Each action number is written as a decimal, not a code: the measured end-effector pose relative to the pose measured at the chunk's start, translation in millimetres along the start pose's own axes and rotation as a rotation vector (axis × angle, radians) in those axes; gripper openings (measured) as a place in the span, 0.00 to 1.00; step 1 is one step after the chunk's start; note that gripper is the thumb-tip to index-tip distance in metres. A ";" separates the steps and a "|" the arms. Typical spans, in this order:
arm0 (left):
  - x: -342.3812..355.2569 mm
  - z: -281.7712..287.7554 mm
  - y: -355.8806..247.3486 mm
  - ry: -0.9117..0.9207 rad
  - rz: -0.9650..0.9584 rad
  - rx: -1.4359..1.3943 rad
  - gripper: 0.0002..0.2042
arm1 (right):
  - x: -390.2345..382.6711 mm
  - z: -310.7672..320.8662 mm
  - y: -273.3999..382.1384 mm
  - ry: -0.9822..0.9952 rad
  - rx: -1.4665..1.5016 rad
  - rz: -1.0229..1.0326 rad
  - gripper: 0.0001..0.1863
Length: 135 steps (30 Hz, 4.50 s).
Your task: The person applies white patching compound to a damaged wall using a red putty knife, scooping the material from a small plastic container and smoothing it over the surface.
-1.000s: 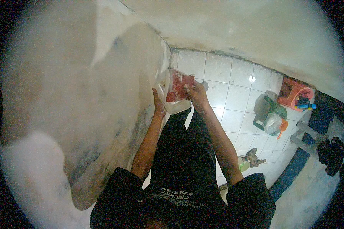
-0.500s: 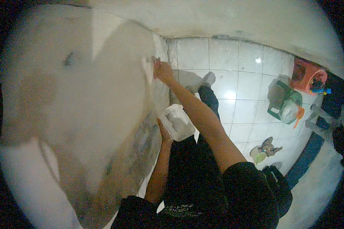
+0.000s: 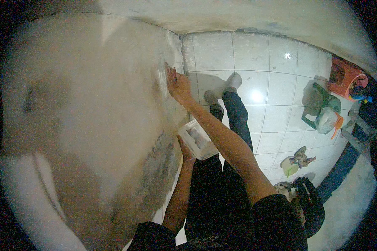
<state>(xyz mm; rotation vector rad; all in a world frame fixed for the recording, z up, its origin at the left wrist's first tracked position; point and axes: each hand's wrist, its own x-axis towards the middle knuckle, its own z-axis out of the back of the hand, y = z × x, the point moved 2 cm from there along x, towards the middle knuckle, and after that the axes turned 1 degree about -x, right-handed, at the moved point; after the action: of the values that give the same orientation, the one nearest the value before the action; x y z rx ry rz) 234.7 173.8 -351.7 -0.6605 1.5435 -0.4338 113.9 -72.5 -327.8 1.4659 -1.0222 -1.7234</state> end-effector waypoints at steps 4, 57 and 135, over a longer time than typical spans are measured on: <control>7.6 -28.7 -5.5 -0.025 0.126 -0.322 0.37 | 50.9 -21.9 -45.0 -0.155 -0.249 0.104 0.07; 61.5 4.3 96.3 0.321 -0.399 0.239 0.26 | 36.0 -51.6 -60.1 -0.193 -0.017 0.223 0.08; 57.8 -66.8 49.3 0.135 -0.003 0.031 0.30 | 128.1 -24.5 -92.1 -0.187 -0.222 0.134 0.06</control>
<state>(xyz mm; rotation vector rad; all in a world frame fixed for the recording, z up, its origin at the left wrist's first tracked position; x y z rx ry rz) 161.6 166.4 -421.4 -0.6195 1.6603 -0.5120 117.7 -141.5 -471.7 1.0905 -0.9647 -1.8363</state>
